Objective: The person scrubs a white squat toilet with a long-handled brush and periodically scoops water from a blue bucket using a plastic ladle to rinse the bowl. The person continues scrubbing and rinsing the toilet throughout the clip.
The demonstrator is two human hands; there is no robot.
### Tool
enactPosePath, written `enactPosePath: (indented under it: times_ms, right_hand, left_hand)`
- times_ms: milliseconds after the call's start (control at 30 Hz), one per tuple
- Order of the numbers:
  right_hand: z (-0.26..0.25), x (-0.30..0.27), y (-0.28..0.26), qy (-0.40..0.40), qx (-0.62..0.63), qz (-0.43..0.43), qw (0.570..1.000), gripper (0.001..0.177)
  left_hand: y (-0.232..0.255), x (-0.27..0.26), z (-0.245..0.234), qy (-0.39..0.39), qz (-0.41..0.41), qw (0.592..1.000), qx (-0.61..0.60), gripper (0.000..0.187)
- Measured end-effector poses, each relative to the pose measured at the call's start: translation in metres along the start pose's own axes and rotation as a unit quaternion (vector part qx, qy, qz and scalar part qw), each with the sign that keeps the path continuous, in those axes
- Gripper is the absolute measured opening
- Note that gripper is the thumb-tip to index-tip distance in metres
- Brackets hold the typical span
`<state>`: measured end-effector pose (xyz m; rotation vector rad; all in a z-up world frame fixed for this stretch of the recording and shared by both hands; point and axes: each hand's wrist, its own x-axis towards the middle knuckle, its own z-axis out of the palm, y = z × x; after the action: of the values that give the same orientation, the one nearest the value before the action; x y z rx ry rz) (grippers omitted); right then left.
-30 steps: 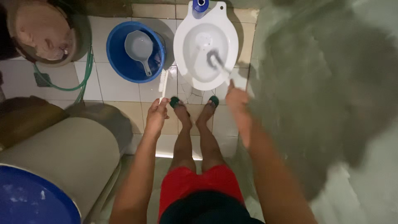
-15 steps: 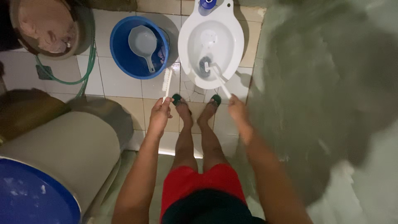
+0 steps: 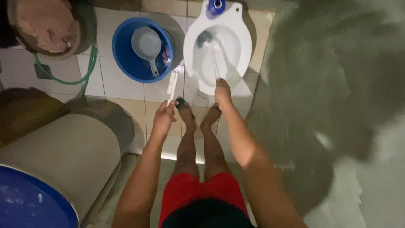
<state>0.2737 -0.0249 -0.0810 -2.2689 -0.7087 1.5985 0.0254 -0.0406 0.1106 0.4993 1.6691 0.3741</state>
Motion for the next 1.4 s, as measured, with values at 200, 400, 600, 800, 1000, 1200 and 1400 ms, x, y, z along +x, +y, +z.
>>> enactPosePath:
  times_ms: [200, 400, 600, 800, 1000, 1200, 1400]
  right_hand:
    - [-0.007, -0.06, -0.013, 0.016, -0.253, -0.061, 0.965, 0.047]
    - [-0.032, -0.084, -0.009, -0.027, -0.164, 0.032, 0.986, 0.051]
    - [-0.003, 0.032, -0.057, -0.084, 0.462, 0.214, 0.857, 0.041]
    - [0.039, 0.004, -0.058, -0.034, 0.256, 0.145, 0.955, 0.052]
    - [0.027, -0.033, 0.014, -0.025, -0.182, -0.031, 0.982, 0.061]
    - [0.0, 0.065, 0.012, -0.029, -0.197, -0.024, 0.98, 0.06]
    - [0.001, 0.069, -0.04, -0.016, -0.227, 0.026, 0.973, 0.062]
  left_hand:
    - [-0.001, 0.013, 0.004, -0.028, 0.033, 0.993, -0.107, 0.038]
    - [0.007, 0.018, -0.005, 0.0, -0.011, 1.0, -0.016, 0.037]
    - [0.014, 0.025, -0.005, -0.002, 0.007, 0.999, -0.048, 0.038]
    - [0.03, 0.028, -0.003, -0.026, 0.028, 0.997, -0.07, 0.037]
    - [0.034, 0.032, -0.007, -0.011, 0.022, 0.998, -0.057, 0.035]
    - [0.036, 0.026, -0.005, -0.017, 0.02, 1.0, 0.004, 0.038]
    - [0.023, 0.034, -0.005, -0.028, 0.014, 0.997, -0.076, 0.038]
